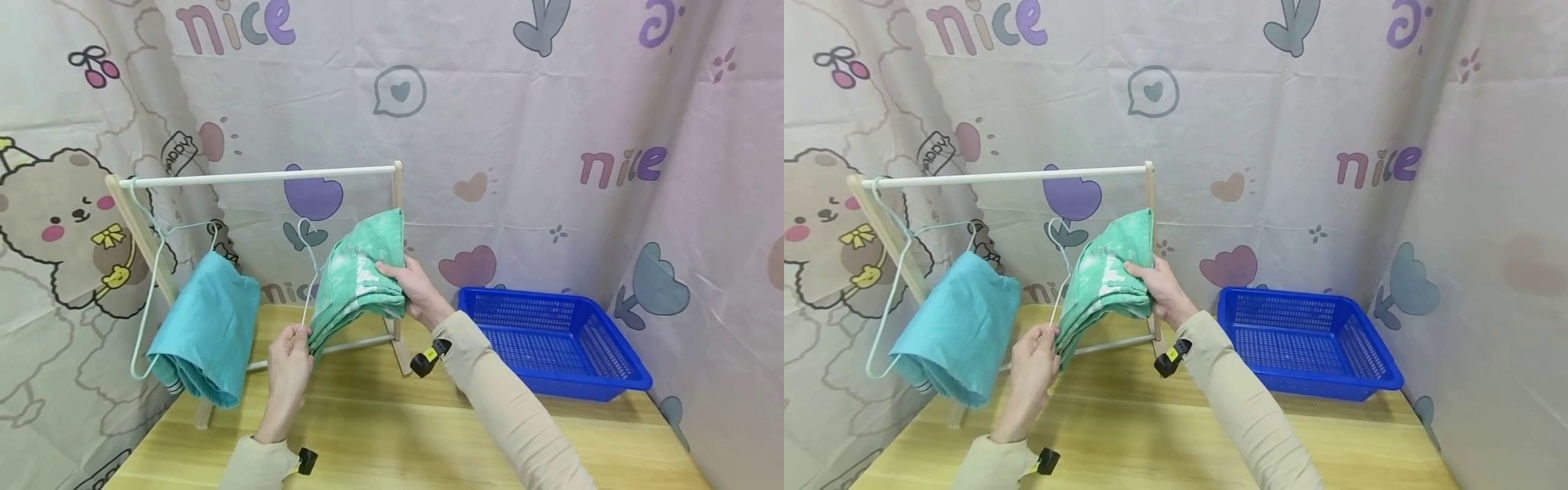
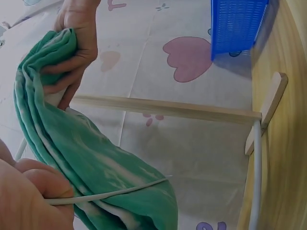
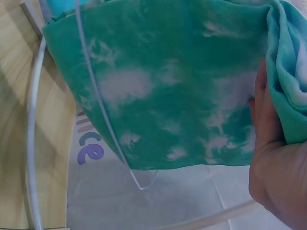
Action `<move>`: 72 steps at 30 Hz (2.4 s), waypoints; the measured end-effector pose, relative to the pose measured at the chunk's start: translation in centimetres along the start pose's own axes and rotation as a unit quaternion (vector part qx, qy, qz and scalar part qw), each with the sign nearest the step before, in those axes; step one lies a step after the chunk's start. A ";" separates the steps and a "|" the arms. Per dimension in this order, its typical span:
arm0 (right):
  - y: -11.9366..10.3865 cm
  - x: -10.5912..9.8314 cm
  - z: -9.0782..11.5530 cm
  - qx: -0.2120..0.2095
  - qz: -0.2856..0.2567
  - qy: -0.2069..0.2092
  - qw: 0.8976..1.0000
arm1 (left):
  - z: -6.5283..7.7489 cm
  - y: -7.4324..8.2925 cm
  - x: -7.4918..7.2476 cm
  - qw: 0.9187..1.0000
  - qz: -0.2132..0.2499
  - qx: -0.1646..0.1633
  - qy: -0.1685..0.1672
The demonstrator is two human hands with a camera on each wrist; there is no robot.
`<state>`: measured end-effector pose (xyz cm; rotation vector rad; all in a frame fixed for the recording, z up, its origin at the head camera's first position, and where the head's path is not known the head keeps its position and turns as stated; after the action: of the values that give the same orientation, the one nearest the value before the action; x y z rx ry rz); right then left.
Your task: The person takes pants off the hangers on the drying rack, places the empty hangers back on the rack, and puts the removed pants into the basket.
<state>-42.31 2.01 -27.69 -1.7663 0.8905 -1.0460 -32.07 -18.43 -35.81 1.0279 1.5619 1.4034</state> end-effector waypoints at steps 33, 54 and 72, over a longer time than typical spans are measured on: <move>-4.3 -2.5 -0.6 0.035 0.077 -0.122 0.989 | -0.7 -0.2 -3.3 0.988 -0.109 0.070 0.082; -8.4 -7.0 -0.4 -0.010 0.355 -0.138 0.924 | -0.8 -0.4 -2.5 0.994 -0.075 0.049 0.056; -9.1 -13.5 1.4 0.040 0.189 -0.099 0.976 | -0.4 -0.5 -2.6 0.994 -0.070 0.050 0.066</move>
<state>-45.06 17.56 -23.49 -1.5263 0.9946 -0.6386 -31.57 -21.00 -36.15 0.8793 1.7807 1.3321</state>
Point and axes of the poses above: each hand's wrist, its own z-axis away from the middle knuckle, its own x-axis out of the palm, y = z × x, the point moved 9 cm from there along -z, towards the middle knuckle, and after that the axes turned 6 degrees about -x, right-handed, at the moved point
